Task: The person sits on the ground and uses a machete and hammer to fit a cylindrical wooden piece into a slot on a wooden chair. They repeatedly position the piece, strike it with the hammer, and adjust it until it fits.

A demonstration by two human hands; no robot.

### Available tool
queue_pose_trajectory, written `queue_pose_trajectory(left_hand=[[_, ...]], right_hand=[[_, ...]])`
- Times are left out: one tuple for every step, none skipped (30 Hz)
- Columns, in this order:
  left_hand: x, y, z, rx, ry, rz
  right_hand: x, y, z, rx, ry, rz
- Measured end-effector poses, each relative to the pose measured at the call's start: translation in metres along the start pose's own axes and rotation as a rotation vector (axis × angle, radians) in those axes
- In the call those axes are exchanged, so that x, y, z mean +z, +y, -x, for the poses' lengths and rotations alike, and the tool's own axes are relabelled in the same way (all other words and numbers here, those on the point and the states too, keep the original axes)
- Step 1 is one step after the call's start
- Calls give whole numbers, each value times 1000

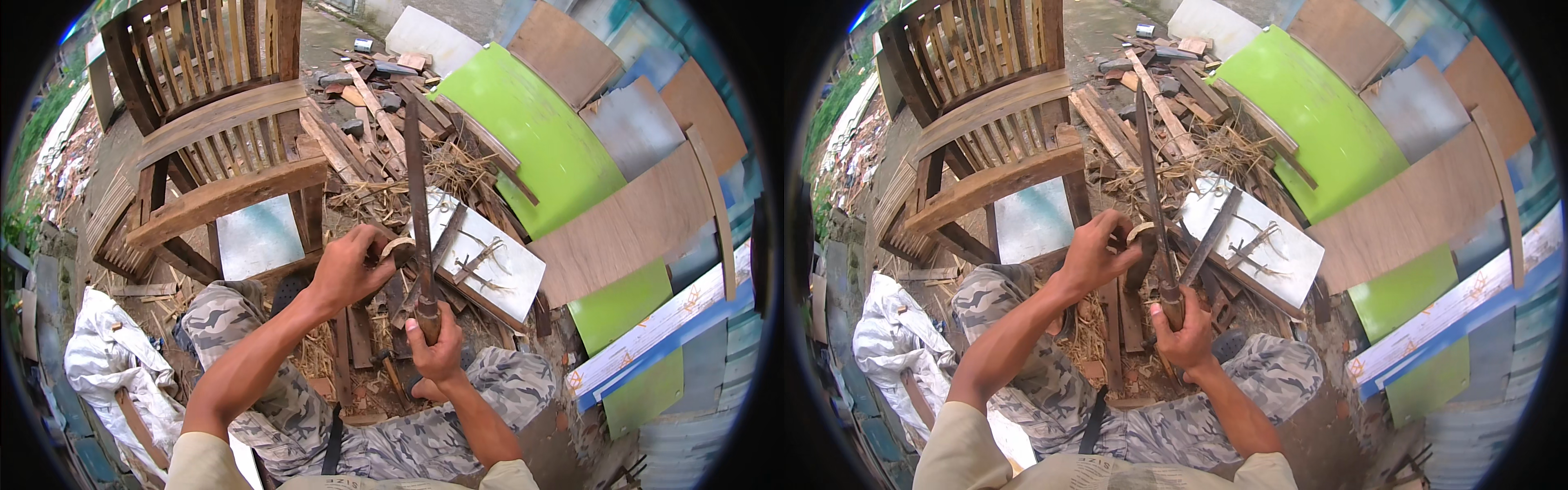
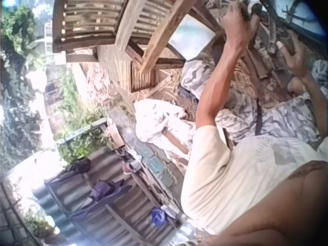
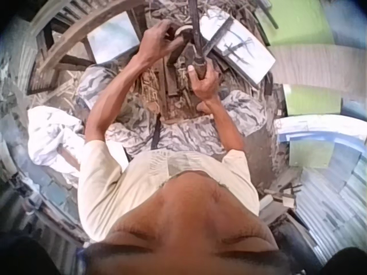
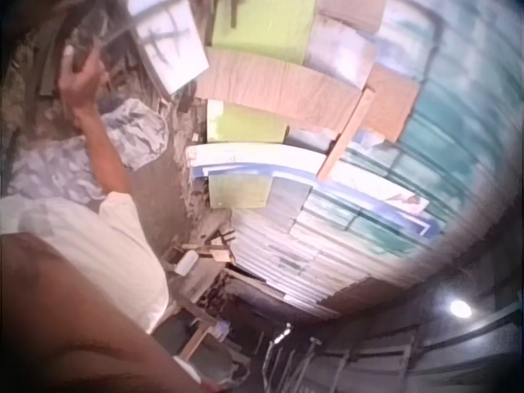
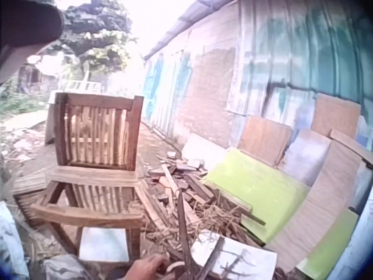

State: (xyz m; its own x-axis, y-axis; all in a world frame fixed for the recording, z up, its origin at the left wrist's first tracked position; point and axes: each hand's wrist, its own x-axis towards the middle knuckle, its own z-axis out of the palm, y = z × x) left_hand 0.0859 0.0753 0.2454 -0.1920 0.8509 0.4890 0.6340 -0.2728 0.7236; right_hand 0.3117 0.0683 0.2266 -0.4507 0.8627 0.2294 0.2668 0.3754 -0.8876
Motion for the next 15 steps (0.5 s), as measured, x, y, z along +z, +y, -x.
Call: queue_pose_trajectory(left_hand=[[1,0,0,-8,-14,-2],[2,0,0,-14,-10,13],[4,-1,1,-21,-6,28],[4,-2,1,-29,1,44],[4,-2,1,-29,0,44],[4,-3,1,-29,-1,44],[5,-3,2,-31,-2,44],[5,-4,2,-27,-1,52],[6,-4,2,-24,0,60],[7,-4,2,-19,0,68],[7,-4,2,-19,-3,63],[7,-3,2,-20,-7,58],[7,-3,2,-20,-9,53],[7,-4,2,9,-21,31],[8,-7,2,37,-33,10]], right_hand=[[3,-3,-4,3,-3,14],[5,-5,-7,6,-5,28],[6,-3,-8,-2,3,26],[9,-1,-9,-13,8,25],[10,0,-10,-23,14,25],[9,-1,-10,-10,7,21],[8,-1,-10,4,-2,18],[7,-1,-9,19,-11,14],[6,-2,-8,41,-22,4],[6,-2,-7,63,-31,-6],[5,-2,-7,85,-40,-17],[5,-2,-6,86,-40,-16],[6,-3,-7,85,-38,-15],[5,-3,-7,84,-37,-13],[3,-4,-8,120,-56,-9]])
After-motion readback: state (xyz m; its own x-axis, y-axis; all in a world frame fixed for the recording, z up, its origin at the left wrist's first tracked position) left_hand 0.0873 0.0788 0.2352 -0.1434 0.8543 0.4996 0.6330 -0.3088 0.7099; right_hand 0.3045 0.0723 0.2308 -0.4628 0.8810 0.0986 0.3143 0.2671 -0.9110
